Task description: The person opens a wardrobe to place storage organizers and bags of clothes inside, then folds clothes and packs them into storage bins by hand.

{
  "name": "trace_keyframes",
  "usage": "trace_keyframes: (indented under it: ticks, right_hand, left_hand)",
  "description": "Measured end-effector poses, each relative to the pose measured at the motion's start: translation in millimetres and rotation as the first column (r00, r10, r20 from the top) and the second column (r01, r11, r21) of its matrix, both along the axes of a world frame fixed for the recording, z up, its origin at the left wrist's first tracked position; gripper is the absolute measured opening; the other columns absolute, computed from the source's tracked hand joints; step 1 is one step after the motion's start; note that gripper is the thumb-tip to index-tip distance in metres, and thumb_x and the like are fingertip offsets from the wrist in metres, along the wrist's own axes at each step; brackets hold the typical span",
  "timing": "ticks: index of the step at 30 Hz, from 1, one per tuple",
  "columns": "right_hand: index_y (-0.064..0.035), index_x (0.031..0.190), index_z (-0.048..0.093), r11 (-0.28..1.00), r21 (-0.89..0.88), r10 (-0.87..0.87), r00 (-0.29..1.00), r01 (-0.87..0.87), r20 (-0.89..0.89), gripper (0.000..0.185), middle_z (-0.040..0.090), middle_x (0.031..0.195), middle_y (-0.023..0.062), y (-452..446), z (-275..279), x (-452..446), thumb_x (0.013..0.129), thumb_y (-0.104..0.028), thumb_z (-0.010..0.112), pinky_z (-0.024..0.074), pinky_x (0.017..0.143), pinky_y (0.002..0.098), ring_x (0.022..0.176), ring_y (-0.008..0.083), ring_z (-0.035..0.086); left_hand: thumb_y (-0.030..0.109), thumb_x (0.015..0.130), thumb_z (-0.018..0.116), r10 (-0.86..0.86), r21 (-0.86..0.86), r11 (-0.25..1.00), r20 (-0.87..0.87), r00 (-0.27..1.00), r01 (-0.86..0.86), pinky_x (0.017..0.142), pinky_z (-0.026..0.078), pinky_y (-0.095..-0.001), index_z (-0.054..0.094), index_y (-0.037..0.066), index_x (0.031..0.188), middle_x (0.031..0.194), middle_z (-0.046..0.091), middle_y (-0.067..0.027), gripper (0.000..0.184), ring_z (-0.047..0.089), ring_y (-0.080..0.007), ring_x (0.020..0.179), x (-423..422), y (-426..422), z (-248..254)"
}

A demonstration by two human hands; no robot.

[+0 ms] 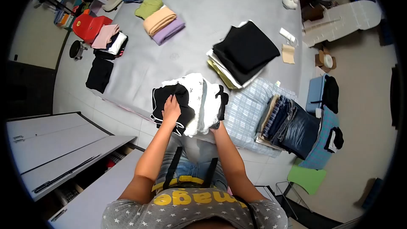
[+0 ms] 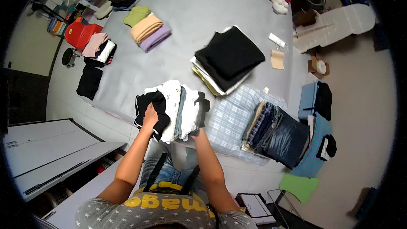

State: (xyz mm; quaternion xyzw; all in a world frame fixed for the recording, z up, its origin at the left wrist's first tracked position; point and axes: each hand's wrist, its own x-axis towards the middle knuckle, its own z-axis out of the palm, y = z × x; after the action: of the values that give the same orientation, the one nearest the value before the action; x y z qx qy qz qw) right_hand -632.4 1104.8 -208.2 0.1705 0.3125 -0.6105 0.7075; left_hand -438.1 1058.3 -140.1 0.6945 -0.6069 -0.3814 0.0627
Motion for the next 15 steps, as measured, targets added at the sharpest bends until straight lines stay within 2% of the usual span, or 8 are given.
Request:
trace_keyframes:
  ticks: [2,3,8,11,13,15]
  right_hand:
    - [-0.0073,0.113,0.053,1.000,-0.017,0.008,1.000,-0.008,-0.002,0.036,0.057,0.107,0.0103,-24.1,1.6,31.8,0.089,-0.032,0.044,0.0473,0.082,0.0378,0.099,0.0247,0.056]
    - [-0.0074,0.113,0.053,0.999,-0.033,0.007,1.000,-0.007,-0.006,0.035,0.058,0.107,0.0102,-38.5,4.8,49.3,0.089,-0.032,0.044,0.0476,0.081,0.0377,0.099,0.0246,0.057]
    - [-0.0078,0.112,0.053,0.991,-0.130,-0.014,1.000,0.015,0.008,0.034,0.058,0.105,0.0099,-139.2,12.9,154.7,0.089,-0.032,0.044,0.0489,0.079,0.0371,0.097,0.0242,0.057]
    - [-0.0081,0.112,0.053,0.984,-0.176,0.000,1.000,0.005,0.030,0.034,0.058,0.104,0.0098,-203.9,9.8,223.8,0.089,-0.031,0.044,0.0496,0.077,0.0368,0.096,0.0240,0.058]
    - [-0.0083,0.112,0.053,0.986,-0.163,0.020,0.999,-0.014,0.040,0.033,0.058,0.104,0.0096,-239.6,-0.9,267.5,0.089,-0.031,0.044,0.0502,0.077,0.0366,0.095,0.0238,0.058]
    - [-0.0085,0.112,0.053,0.992,-0.126,0.038,0.999,-0.033,0.034,0.033,0.058,0.103,0.0095,-268.0,-16.9,306.9,0.090,-0.031,0.044,0.0507,0.076,0.0364,0.094,0.0237,0.059]
  left_hand:
    - [0.030,0.092,0.037,0.046,0.021,0.999,0.040,0.998,-0.047,0.096,0.026,-0.0636,0.035,0.016,0.135,0.141,0.030,-0.0131,0.045,0.028,-0.0354,0.129,8.2,-23.9,63.5]
    - [0.031,0.092,0.037,0.082,0.050,0.995,0.085,0.993,-0.086,0.097,0.024,-0.0645,0.035,0.017,0.135,0.141,0.031,-0.0131,0.045,0.027,-0.0357,0.129,19.4,-36.5,75.2]
    - [0.038,0.089,0.043,0.176,-0.061,0.983,0.090,0.980,-0.171,0.100,0.015,-0.0646,0.041,0.010,0.125,0.140,0.031,-0.0145,0.045,0.023,-0.0368,0.132,106.4,-118.2,84.4]
    - [0.040,0.088,0.044,0.176,-0.109,0.981,0.156,0.972,-0.161,0.100,0.014,-0.0651,0.044,0.009,0.123,0.140,0.031,-0.0170,0.046,0.023,-0.0388,0.131,154.9,-175.8,86.0]
    - [0.039,0.087,0.046,0.176,-0.195,0.973,0.272,0.946,-0.125,0.099,0.017,-0.0661,0.045,0.011,0.120,0.139,0.034,-0.0162,0.044,0.025,-0.0395,0.130,175.8,-209.0,79.9]
    - [0.040,0.085,0.048,0.177,-0.262,0.961,0.346,0.921,-0.086,0.098,0.015,-0.0669,0.046,0.008,0.122,0.138,0.032,-0.0205,0.048,0.024,-0.0422,0.129,192.4,-237.6,68.9]
